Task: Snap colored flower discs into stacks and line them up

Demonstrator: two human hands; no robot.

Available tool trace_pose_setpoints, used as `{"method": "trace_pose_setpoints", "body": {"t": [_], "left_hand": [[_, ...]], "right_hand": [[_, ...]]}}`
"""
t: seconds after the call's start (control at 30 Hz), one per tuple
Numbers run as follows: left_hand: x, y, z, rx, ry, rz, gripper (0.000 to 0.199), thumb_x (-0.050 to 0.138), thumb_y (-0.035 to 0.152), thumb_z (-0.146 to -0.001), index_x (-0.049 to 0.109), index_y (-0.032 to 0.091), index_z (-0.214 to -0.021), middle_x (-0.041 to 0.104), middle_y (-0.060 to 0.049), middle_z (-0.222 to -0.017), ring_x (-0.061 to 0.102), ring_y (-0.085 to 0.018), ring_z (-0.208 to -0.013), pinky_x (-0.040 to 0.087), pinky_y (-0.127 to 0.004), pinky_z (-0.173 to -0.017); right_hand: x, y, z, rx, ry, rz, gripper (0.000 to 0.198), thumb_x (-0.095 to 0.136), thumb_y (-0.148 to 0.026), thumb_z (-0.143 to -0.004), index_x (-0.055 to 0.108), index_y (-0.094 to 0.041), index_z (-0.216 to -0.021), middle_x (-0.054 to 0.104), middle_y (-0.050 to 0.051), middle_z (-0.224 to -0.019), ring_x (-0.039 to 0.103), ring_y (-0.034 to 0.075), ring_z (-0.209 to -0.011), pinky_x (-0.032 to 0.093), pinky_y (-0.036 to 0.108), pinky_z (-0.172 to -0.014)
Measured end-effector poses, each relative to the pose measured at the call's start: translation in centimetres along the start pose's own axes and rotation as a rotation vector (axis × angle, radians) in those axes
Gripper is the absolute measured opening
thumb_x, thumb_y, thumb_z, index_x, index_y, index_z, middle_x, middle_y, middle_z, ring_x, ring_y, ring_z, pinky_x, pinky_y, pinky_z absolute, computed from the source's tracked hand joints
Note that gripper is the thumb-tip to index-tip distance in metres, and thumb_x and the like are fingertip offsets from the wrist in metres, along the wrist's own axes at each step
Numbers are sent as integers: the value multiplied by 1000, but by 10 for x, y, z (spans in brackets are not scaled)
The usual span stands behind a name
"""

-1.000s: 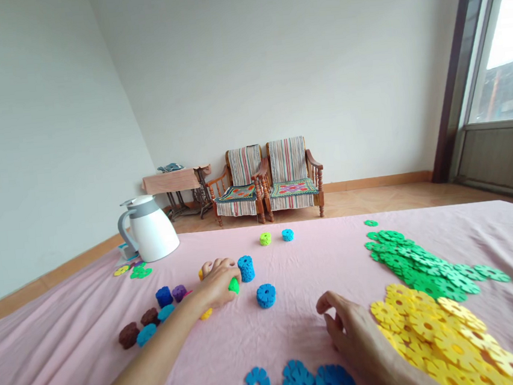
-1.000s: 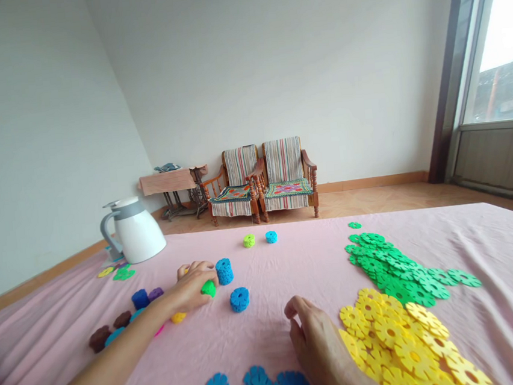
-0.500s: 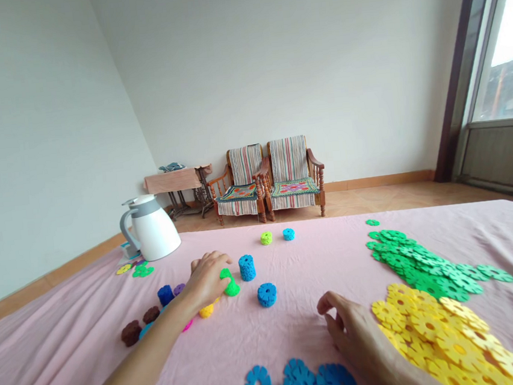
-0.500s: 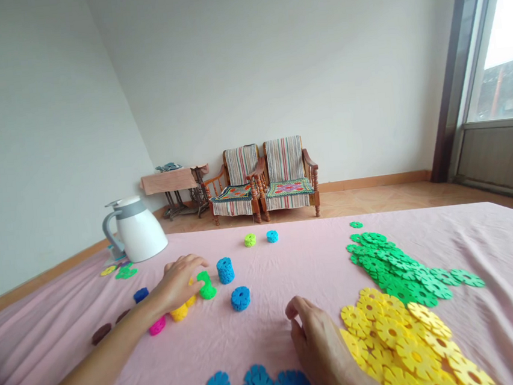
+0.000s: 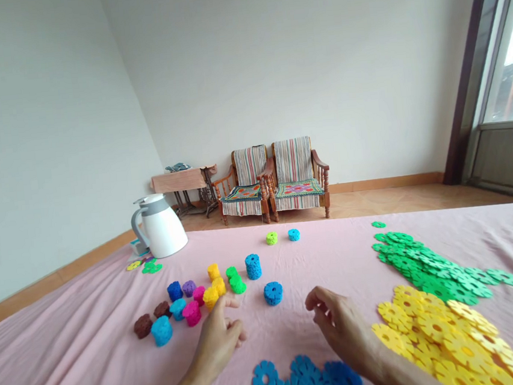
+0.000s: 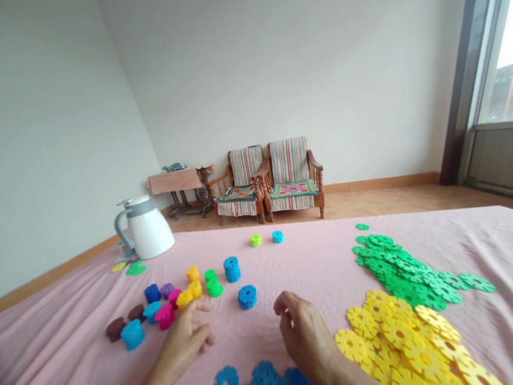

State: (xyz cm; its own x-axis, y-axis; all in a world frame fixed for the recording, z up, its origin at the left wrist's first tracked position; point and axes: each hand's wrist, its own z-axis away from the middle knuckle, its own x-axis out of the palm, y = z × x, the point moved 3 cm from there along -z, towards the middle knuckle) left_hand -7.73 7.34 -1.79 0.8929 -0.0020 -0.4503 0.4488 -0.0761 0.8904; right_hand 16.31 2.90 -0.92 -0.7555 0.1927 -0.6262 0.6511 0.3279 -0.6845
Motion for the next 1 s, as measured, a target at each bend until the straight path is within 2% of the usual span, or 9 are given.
{"method": "trace_pose_setpoints", "body": {"t": [0.1, 0.2, 0.27, 0.33, 0.4, 0.63, 0.77, 0.87, 1.0], "left_hand": [[3, 3, -6, -4, 17, 26, 26, 46, 11, -63, 42, 18, -88, 56, 5, -45, 55, -13, -42, 41, -19, -42], [5, -1, -15, -25, 48, 66, 30, 50, 10, -64, 41, 17, -92, 61, 3, -54, 57, -14, -41, 43, -20, -41], [5, -6, -20, -26, 84, 107, 38, 51, 10, -63, 40, 18, -98, 66, -5, -85, 58, -12, -41, 45, -22, -40], [4, -10, -23, -10, 104, 137, 43, 51, 9, -63, 38, 19, -103, 54, -12, -118, 57, -8, -40, 47, -22, -39], [4, -11, -23, -3, 103, 153, 46, 50, 7, -63, 38, 20, -105, 42, -14, -131, 56, -5, -40, 48, -21, -38], [5, -6, -20, -18, 62, 157, 50, 44, 3, -64, 35, 19, -111, 41, -14, -132, 56, -3, -41, 46, -17, -37], [6, -4, -20, -41, 35, 157, 54, 43, 2, -65, 31, 19, -115, 35, -14, -137, 56, -3, -41, 47, -18, -37], [6, -4, -21, -52, 30, 157, 58, 43, 1, -65, 29, 20, -118, 33, -15, -138, 57, -4, -41, 48, -19, -37], [6, -4, -23, -53, 25, 157, 61, 42, 1, -66, 26, 20, -122, 31, -15, -139, 58, -5, -41, 49, -21, -37]], "right_hand": [[14, -19, -16, -101, -69, -19, 31, 34, -4, -74, 57, -18, -88, 63, 4, -83, 57, 12, -75, 40, 21, -68], [32, -37, -35, -187, -159, 112, 39, 33, -1, -73, 59, -17, -98, 65, 7, -93, 57, 15, -89, 39, 24, -78], [45, -45, -48, -224, -210, 232, 40, 36, -2, -73, 59, -16, -102, 65, 9, -96, 57, 18, -92, 37, 28, -81], [56, -52, -58, -242, -249, 325, 38, 38, -3, -73, 59, -16, -101, 65, 9, -96, 57, 20, -92, 36, 30, -80], [64, -58, -65, -243, -253, 386, 34, 39, -5, -73, 60, -16, -98, 65, 10, -95, 56, 21, -90, 35, 31, -79], [70, -62, -75, -162, -205, 441, 33, 37, -5, -78, 60, -17, -97, 62, 10, -97, 53, 20, -92, 33, 31, -76], [68, -53, -76, -181, -253, 462, 35, 37, -2, -76, 59, -17, -98, 63, 9, -98, 53, 19, -93, 33, 30, -77], [69, -48, -74, -155, -293, 514, 32, 40, -1, -73, 62, -15, -90, 65, 10, -94, 55, 21, -91, 33, 31, -77], [73, -52, -73, -159, -261, 499, 32, 37, -2, -75, 61, -15, -91, 64, 11, -97, 54, 21, -94, 33, 32, -78]]}}
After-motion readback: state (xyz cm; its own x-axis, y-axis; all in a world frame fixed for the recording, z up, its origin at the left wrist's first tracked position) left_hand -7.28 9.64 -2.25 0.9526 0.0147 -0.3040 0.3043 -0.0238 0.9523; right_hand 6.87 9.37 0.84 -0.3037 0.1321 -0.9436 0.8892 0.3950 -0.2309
